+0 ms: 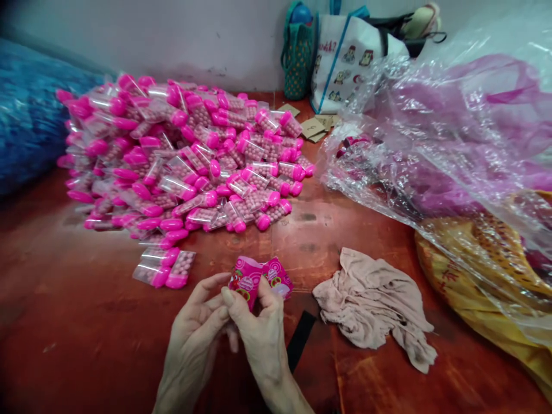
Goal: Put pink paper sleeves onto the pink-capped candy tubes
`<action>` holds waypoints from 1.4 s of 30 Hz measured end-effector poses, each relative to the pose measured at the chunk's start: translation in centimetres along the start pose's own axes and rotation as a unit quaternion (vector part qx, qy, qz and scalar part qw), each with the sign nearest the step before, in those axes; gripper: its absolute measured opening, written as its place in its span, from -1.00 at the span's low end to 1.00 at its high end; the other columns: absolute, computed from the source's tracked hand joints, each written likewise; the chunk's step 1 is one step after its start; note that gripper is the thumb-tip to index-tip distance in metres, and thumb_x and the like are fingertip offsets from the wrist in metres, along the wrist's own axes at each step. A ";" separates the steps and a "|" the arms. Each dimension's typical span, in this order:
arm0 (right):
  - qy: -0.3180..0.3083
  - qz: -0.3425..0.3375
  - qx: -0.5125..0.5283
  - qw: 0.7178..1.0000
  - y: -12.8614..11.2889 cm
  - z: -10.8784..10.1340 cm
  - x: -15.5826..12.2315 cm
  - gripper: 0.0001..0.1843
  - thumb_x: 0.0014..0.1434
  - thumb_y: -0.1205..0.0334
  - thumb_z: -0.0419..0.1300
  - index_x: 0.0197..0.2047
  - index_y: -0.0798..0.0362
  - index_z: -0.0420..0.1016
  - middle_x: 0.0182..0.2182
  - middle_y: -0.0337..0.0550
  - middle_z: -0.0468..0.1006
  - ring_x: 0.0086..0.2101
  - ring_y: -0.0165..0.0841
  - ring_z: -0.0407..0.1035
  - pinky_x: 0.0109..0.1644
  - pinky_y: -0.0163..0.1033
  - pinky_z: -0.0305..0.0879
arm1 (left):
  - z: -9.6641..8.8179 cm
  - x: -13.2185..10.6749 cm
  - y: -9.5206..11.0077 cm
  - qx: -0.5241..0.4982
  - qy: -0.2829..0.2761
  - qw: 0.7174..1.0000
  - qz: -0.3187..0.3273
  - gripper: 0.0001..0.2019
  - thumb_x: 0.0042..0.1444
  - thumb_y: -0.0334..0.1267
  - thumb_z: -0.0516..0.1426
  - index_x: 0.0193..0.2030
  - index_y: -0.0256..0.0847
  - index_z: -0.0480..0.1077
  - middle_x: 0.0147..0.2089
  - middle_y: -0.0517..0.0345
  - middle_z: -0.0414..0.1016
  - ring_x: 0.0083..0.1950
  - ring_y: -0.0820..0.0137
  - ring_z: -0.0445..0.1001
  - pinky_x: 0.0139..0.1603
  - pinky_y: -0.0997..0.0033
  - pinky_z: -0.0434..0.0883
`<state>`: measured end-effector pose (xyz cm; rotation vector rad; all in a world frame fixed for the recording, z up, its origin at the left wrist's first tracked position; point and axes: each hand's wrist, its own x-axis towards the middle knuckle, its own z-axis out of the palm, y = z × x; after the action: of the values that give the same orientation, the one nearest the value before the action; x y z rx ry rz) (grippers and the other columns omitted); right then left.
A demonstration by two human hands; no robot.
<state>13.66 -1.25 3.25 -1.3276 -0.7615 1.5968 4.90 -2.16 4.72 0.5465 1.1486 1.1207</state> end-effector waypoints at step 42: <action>-0.160 -0.247 -0.281 0.913 -1.8 -3.2 -2.7 -0.83 0.12 0.31 0.12 -0.50 0.08 0.27 -0.55 -0.31 0.24 -0.52 -0.47 0.10 -0.47 -0.37 -0.01 | 0.3 -2.6 0.7 -0.075 -0.076 0.994 -0.021 -0.76 -0.03 -0.41 0.17 -0.15 -0.23 0.42 -0.44 0.13 0.50 -0.46 0.52 0.42 -0.40 0.60 0.33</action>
<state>17.27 -3.24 5.20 -1.1204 -1.7114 1.2276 4.88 -4.12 6.55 0.4797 0.9322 1.1013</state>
